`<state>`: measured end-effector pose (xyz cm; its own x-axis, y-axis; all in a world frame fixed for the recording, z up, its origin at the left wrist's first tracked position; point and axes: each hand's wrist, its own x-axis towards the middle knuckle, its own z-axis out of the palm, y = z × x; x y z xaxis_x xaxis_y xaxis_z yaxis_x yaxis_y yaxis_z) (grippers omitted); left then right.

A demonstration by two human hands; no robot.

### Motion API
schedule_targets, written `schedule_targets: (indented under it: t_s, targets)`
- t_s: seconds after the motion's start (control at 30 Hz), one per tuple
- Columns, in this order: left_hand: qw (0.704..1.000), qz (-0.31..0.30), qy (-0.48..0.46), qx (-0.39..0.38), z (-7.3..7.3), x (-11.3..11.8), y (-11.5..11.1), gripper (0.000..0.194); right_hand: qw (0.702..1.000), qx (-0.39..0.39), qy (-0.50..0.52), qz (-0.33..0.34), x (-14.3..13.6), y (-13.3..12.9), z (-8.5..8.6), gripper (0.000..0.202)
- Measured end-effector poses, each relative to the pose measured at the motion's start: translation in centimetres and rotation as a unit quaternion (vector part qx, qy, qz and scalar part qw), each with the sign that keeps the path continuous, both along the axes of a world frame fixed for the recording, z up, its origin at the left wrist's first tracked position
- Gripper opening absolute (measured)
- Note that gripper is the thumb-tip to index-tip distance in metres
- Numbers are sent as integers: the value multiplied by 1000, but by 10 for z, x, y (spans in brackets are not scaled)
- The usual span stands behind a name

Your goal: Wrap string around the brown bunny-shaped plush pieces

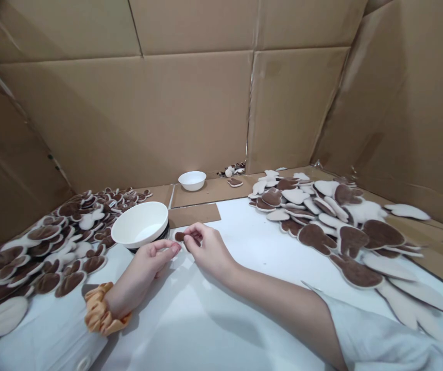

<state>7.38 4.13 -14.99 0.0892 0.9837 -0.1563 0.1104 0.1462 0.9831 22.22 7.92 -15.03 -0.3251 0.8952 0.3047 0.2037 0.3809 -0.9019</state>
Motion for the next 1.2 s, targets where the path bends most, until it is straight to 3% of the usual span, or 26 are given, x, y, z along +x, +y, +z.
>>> schedule_targets:
  t_s: [0.1,0.27,0.4,0.63,0.87,1.2]
  targets:
    - [988,37,117,88,0,1,-2,28,999,14,-26,-25,1,-3,2,12]
    - [933,80,272,221,-1,1,-9,21,998,28,-48,-40,1,-8,7,11]
    - [946,106,249,178,-1,2,-8,23,999,32,-17,-30,0,-9,5,11]
    - [973,66,187,117,1,6,-3,30,999,-22,46,-1,-3,-6,1,12]
    - [960,124,191,164,-3,4,-4,31,986,-126,113,8,-6,-10,9,15]
    - [950,143,190,203,-2,7,-9,22,977,-144,156,18,-9,-16,13,16]
